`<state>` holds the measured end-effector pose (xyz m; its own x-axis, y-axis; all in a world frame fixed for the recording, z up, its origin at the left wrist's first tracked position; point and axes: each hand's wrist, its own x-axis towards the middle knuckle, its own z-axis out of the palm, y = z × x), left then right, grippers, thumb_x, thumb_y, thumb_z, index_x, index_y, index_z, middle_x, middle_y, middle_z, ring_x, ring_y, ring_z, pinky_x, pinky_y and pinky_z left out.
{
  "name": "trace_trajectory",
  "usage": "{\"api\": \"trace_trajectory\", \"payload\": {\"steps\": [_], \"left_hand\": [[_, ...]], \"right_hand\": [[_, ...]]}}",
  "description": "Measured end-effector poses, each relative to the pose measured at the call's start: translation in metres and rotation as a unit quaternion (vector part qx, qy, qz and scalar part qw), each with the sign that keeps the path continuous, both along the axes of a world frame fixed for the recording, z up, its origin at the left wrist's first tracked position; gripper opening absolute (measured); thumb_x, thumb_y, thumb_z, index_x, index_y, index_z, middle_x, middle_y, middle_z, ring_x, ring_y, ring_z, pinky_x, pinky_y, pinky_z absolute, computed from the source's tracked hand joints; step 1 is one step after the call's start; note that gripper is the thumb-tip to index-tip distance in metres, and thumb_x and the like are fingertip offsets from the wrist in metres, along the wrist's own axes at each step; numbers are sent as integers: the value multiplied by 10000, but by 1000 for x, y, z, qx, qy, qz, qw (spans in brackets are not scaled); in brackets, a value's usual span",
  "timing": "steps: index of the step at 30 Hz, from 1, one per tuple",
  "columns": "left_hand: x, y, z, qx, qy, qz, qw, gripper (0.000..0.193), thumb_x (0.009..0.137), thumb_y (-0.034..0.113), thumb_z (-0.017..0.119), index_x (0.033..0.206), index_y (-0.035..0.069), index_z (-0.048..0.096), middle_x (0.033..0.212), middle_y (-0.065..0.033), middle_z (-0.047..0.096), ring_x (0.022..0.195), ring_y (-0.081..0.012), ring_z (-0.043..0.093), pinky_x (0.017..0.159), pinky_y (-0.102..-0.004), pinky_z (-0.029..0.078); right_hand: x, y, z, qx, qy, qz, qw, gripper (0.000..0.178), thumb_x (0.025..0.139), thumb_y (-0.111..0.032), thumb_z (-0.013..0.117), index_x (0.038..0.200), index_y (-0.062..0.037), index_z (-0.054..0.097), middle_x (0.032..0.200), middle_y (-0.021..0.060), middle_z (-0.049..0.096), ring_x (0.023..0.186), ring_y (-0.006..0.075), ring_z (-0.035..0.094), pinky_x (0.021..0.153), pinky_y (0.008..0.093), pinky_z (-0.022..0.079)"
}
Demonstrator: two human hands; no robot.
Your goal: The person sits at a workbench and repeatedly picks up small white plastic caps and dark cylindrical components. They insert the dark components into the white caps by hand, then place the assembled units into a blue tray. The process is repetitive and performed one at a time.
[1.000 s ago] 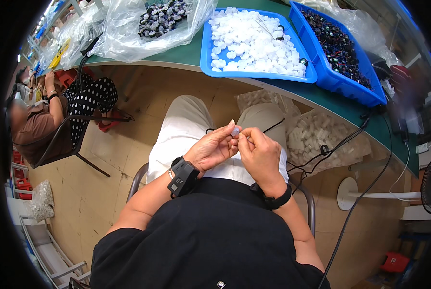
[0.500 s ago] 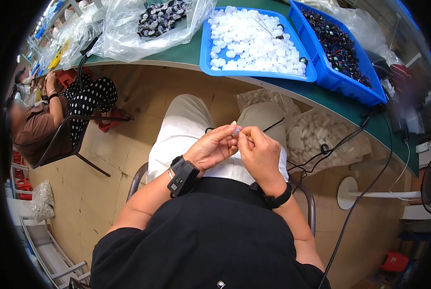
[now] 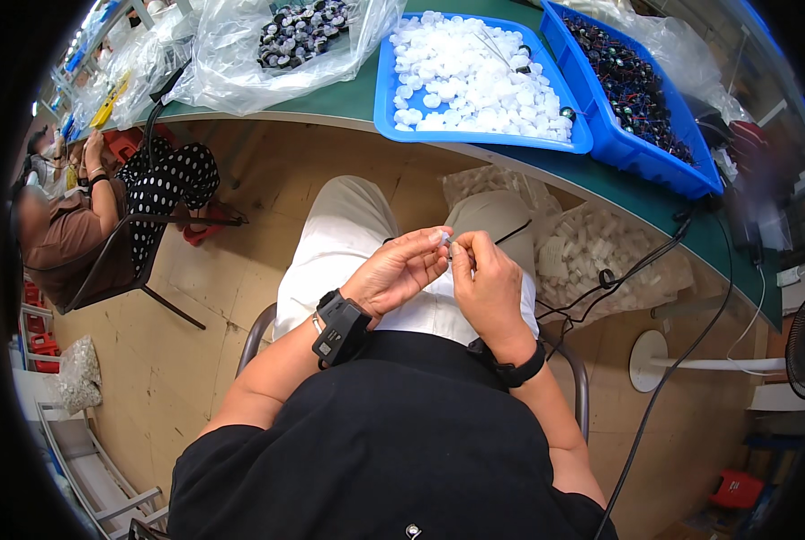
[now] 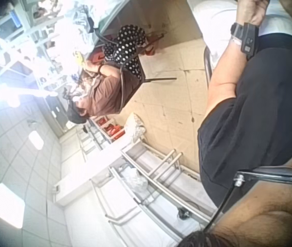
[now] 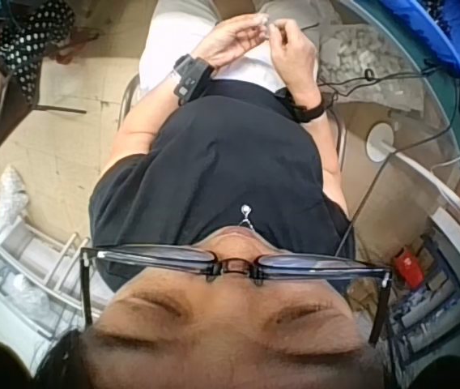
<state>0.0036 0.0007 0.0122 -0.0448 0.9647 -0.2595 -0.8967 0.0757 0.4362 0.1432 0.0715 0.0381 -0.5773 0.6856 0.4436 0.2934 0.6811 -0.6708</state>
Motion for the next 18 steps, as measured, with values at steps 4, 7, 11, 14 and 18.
{"api": "trace_trajectory", "payload": {"steps": [4, 7, 11, 14, 18], "left_hand": [[2, 0, -5, 26, 26, -16, 999, 224, 929, 141, 619, 1109, 10, 593, 974, -24, 623, 910, -90, 603, 872, -227, 511], [2, 0, -5, 24, 20, -12, 999, 233, 923, 130, 626, 1119, 9, 590, 988, -28, 626, 913, -93, 603, 878, -228, 509], [0, 0, -3, 9, 21, 8, 1000, 249, 910, 112, 638, 1130, 8, 587, 995, -29, 630, 921, -95, 605, 876, -229, 508], [0, 0, -1, 10, 45, 8, 999, 250, 899, 99, 648, 1123, 4, 592, 1002, -33, 633, 933, -97, 606, 874, -230, 507], [3, 0, 2, 1, 101, 3, 995, 231, 895, 95, 652, 1103, 5, 605, 999, -36, 637, 924, -96, 609, 858, -231, 511]], "right_hand": [[0, -2, 3, -42, -3, 4, 999, 100, 896, -92, 611, 905, 1, 576, 754, 128, 634, 639, 229, 607, 594, 322, 469], [0, 0, 0, -68, 10, 12, 998, 101, 901, -92, 607, 907, 5, 579, 782, 134, 640, 671, 237, 613, 619, 323, 473], [1, 1, 2, -85, 0, 21, 996, 106, 906, -92, 599, 907, 13, 578, 801, 141, 640, 709, 248, 616, 649, 331, 474], [3, 4, 0, -86, -18, 23, 996, 112, 909, -92, 594, 908, 18, 576, 797, 142, 634, 710, 252, 609, 657, 336, 473], [2, 4, -1, -60, 1, 28, 998, 111, 910, -92, 593, 909, 19, 579, 779, 127, 624, 686, 224, 590, 641, 324, 467]]}}
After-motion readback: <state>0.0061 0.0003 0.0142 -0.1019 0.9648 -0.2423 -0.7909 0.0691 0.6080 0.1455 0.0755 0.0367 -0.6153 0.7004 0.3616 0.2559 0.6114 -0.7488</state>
